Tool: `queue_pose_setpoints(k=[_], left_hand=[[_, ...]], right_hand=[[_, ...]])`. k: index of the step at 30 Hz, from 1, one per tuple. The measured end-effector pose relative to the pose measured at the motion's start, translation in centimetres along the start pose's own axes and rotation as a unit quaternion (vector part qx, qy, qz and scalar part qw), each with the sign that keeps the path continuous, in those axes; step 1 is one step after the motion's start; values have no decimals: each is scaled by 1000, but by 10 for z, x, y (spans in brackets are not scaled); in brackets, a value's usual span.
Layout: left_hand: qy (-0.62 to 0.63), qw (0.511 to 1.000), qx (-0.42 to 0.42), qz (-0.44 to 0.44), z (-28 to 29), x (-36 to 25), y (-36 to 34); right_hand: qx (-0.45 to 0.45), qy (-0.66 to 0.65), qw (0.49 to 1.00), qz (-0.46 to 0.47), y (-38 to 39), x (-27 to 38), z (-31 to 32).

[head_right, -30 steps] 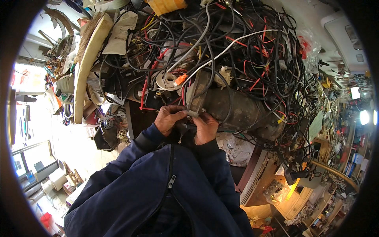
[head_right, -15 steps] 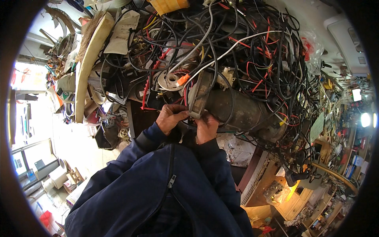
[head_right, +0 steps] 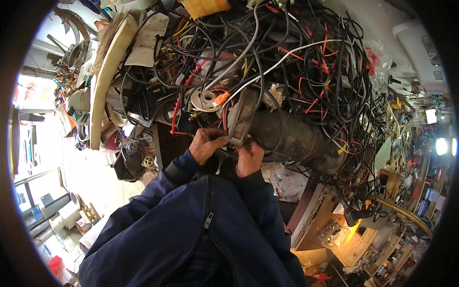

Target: The person uses a red handheld tool to work on small electronic components on a cluttered workbench, then moves to a pile of wires and connectors to connect or test parts. They repeatedly handle wires and a cylindrical device, making adjustments with both hands.

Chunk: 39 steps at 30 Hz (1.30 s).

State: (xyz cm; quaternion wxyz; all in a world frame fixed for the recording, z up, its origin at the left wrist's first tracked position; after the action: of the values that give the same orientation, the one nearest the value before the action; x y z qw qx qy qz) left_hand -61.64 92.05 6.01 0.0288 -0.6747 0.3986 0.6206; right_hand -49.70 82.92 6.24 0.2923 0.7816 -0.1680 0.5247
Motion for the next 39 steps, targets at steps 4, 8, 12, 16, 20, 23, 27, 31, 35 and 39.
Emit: queue_pose_setpoints(k=[4, 8, 12, 16, 20, 23, 27, 31, 35, 39], left_hand=[[9, 1000, 15, -7, 0, 5, -2], [-6, 1000, 12, -6, 1, 3, 0], [-5, 1000, 18, -10, -1, -1, -1], [8, 1000, 4, 3, 2, 5, 1], [-29, 999, -21, -20, 6, 5, -1], [-42, 999, -25, -8, 4, 3, -1], [-148, 986, -39, -63, 3, -10, 9], [-160, 982, -59, -86, 3, -2, 2], [-189, 978, -49, -71, 0, -8, 7], [-174, 982, -27, -64, 1, -6, 0]], right_hand=[[-7, -25, 1000, -5, 2, 8, -6], [1, 41, 999, -26, 1, -3, 2], [-8, -11, 1000, -1, -2, 3, -3], [-8, -1, 1000, -8, -3, -9, 4], [0, 10, 1000, -7, -4, -10, 4], [-3, 17, 1000, -5, -5, -12, 6], [-4, -8, 1000, -7, -5, -4, 0], [3, 21, 1000, -17, -5, -10, 3], [10, 6, 1000, -11, -5, -1, -3], [8, 11, 1000, 4, -5, -2, 0]])
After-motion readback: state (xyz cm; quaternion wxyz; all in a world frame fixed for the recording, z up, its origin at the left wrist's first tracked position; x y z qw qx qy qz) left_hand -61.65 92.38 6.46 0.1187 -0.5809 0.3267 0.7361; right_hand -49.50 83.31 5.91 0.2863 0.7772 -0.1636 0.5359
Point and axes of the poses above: each hand's wrist, its own y-axis away from the middle knuckle, its own z-axis out of the back of the hand, x = y × z, the point moved 9 cm from there along -y, towards the middle knuckle
